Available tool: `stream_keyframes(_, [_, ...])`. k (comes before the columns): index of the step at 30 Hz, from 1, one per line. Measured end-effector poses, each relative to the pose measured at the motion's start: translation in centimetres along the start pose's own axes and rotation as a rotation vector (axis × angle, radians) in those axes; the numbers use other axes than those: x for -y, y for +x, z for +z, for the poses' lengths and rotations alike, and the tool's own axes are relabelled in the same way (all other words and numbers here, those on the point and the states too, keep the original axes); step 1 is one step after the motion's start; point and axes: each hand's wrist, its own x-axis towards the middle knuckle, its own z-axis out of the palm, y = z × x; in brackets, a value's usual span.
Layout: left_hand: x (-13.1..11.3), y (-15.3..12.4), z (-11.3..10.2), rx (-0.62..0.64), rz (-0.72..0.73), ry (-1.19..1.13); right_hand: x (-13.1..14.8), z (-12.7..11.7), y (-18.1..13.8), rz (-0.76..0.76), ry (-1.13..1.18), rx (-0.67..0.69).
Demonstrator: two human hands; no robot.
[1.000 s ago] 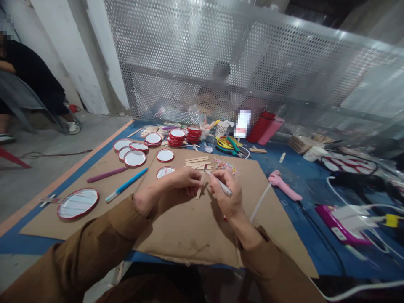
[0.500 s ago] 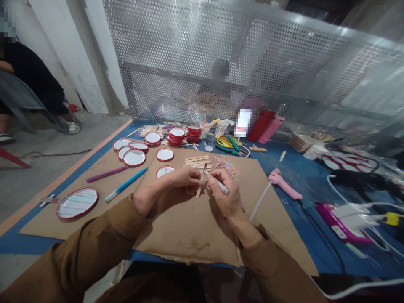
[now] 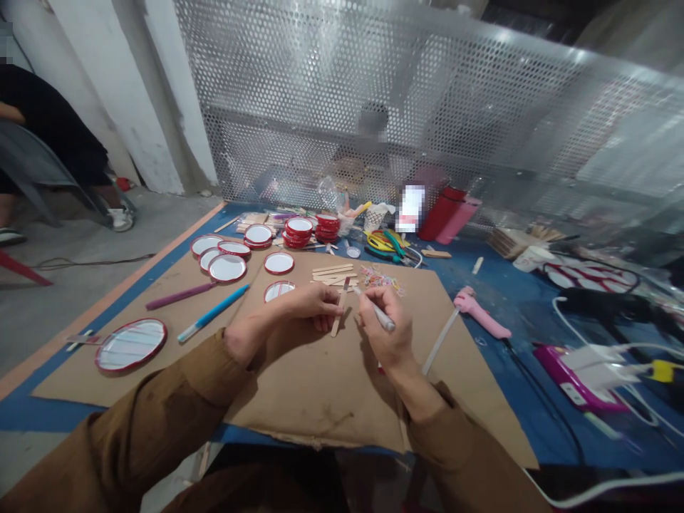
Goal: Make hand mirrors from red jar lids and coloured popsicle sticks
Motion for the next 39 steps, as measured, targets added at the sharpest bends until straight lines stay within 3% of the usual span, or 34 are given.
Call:
stream_keyframes(13, [-1.0, -0.3, 0.2, 0.007, -0.017, -0.035, -0.9, 0.0, 0.0, -0.009, -0.057, 0.107])
stream_keyframes(39, [0.3, 0.4, -0.3, -0.006, -0.028, 0.147, -0.4, 0.0, 0.0, -0.014, -0.053, 0.110])
